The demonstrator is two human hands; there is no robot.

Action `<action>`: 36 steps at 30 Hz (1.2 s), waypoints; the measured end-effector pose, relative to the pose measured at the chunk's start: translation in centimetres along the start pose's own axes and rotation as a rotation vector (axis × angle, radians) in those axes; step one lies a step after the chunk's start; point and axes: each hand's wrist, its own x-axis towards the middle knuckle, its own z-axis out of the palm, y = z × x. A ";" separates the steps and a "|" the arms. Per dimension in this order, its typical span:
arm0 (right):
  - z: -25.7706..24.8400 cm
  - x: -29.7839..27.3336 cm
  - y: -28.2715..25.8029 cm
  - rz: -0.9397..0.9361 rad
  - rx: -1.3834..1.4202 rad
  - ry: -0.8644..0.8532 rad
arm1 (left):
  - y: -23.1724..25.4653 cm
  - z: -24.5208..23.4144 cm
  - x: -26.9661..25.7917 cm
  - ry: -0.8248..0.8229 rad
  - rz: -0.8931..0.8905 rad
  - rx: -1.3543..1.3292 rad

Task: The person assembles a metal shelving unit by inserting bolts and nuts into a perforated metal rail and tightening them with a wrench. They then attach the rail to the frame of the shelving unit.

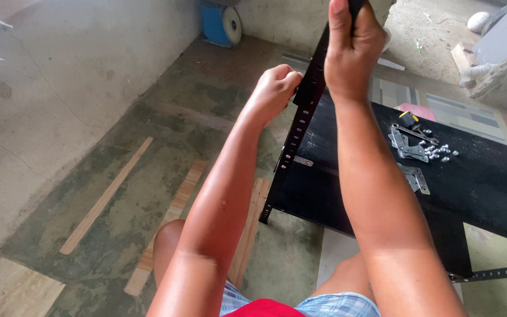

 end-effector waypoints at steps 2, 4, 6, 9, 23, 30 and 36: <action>-0.4 -0.1 0.2 0.010 -0.012 -0.023 | -0.6 0.1 0.4 -0.006 -0.002 -0.027; -0.9 0.4 0.8 0.000 -0.050 -0.052 | -1.1 0.6 0.9 0.006 -0.020 -0.071; -0.9 0.6 1.3 -0.019 -0.007 -0.059 | -1.5 1.1 1.2 0.075 0.131 -0.008; -1.1 0.6 1.8 -0.037 0.024 -0.078 | -1.8 0.8 1.0 -0.036 0.046 -0.232; -1.5 -0.6 1.9 0.044 -0.001 -0.155 | -3.8 0.3 -0.1 0.010 -0.086 -0.637; -1.3 -2.9 1.2 0.104 -0.003 -0.153 | -7.0 1.0 -2.6 0.020 -0.086 -0.549; -1.5 -3.7 1.6 0.118 0.037 -0.165 | -9.5 1.5 -4.6 0.016 -0.004 -0.562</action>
